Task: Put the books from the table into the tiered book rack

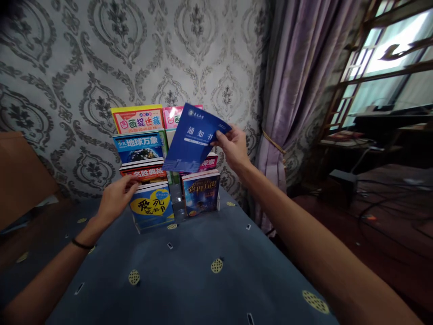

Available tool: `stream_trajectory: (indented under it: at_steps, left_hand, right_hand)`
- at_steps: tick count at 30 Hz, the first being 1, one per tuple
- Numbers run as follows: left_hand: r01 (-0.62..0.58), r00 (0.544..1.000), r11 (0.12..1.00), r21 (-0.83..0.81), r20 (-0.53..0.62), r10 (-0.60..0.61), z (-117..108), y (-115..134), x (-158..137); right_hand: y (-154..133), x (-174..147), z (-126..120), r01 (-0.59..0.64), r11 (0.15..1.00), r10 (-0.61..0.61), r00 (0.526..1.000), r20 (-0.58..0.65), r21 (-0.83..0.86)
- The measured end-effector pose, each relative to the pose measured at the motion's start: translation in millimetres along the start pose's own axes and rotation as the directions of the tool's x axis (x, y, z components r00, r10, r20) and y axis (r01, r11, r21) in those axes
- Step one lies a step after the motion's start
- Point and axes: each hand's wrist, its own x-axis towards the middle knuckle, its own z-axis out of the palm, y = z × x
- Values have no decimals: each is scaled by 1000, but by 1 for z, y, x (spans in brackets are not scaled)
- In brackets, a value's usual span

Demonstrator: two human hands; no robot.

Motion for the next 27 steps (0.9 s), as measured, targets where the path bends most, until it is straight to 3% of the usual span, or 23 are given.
stream_trajectory:
  at_steps: [4,8,13,16,19,24,27]
  left_hand:
    - [-237,971,971,31,-21,238,8,32,11]
    - [-347,928,913,-214,64,368,29,65,39]
    - [-298,917,908,-293,176,358,59,85,66]
    - [-301,921,917,-262,167,351,69,88,73]
    - [-284,922,923,-261,191,338,75,86,79]
    - [-183,894,927,-326,336,295,78,82,86]
    - [-123,907,939,-321,348,237,78,83,85]
  right_hand:
    - [5,-10,-1,-16,996,19,999,36,-90]
    - [8,-12,-5,-1,993,6,999,37,-120]
    - [12,-10,-20,54,995,-48,996,72,-83]
    - [17,-12,-27,31,996,-24,997,80,-83]
    - [24,-15,-32,7,995,1,997,79,-98]
    - [38,-15,-36,-39,992,50,995,90,-123]
    - [41,-15,-35,-69,985,88,989,115,-156]
